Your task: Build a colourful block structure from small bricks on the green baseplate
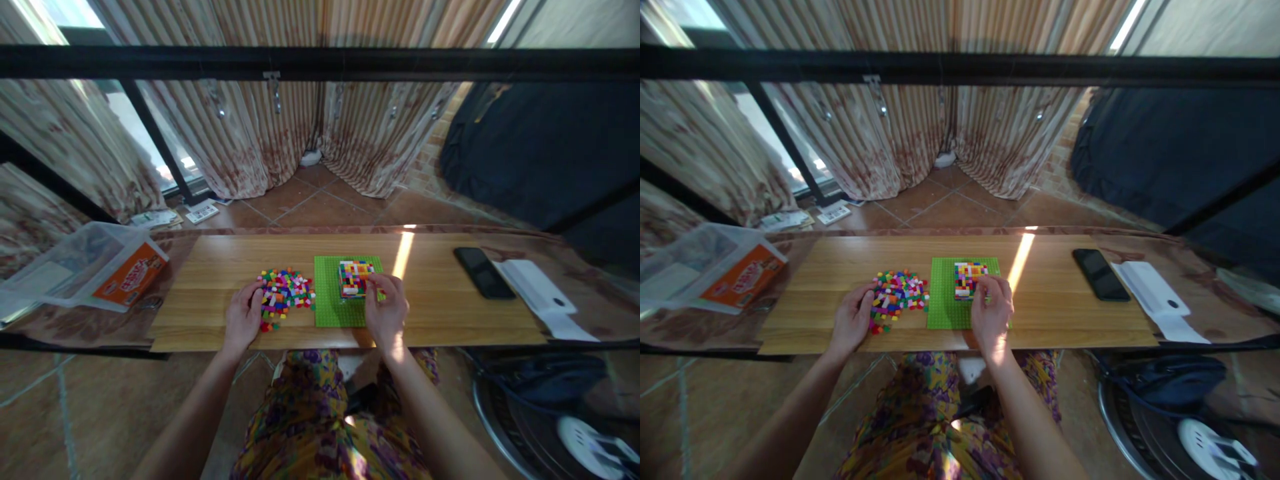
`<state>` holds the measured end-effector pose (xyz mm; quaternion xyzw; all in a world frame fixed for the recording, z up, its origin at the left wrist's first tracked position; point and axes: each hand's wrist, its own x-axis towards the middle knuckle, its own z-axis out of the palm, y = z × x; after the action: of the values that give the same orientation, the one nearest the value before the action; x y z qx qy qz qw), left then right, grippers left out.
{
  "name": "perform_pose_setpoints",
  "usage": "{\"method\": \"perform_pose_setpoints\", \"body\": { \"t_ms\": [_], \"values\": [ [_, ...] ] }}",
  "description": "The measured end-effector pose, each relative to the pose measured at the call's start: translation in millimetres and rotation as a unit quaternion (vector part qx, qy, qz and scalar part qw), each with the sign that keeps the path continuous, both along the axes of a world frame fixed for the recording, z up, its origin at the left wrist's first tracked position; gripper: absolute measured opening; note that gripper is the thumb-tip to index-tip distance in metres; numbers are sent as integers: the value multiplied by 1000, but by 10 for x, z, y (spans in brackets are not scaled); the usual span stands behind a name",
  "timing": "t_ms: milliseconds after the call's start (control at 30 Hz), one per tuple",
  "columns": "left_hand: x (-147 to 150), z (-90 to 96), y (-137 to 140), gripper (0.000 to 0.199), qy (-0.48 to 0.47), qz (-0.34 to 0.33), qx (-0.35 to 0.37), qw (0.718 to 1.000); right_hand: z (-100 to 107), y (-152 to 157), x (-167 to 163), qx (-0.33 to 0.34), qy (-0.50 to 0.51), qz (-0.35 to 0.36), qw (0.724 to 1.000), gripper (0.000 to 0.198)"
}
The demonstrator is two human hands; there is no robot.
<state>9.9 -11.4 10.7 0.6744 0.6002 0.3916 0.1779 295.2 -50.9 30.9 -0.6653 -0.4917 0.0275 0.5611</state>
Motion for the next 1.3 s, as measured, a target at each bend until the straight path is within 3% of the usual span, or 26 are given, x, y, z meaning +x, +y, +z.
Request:
{"method": "perform_pose_setpoints", "body": {
  "t_ms": [100,233,433,633,733,833,967,1300],
  "values": [
    [1,8,-1,41,1,2,-5,1000,45,-75,-219,-31,-64,119,990,20],
    [2,2,-1,39,3,4,-3,1000,41,-105,-509,-104,-130,240,956,23],
    [-3,-14,-6,37,9,5,-1,1000,-45,-93,-745,-205,-219,260,918,19],
    [-6,-8,-12,37,7,0,0,1000,-82,-36,-788,-227,-267,255,901,26],
    [-5,-1,-13,38,9,-1,0,1000,-90,-34,-775,-209,-219,264,916,26],
    [-4,0,-11,38,8,1,0,1000,-64,-63,-731,-169,-105,267,943,26],
    [-4,-3,-5,38,2,3,0,1000,37,-110,-609,-138,9,234,962,23],
    [-4,9,2,38,5,3,-3,1000,103,-110,-230,-77,173,170,967,24]
  ]
}}
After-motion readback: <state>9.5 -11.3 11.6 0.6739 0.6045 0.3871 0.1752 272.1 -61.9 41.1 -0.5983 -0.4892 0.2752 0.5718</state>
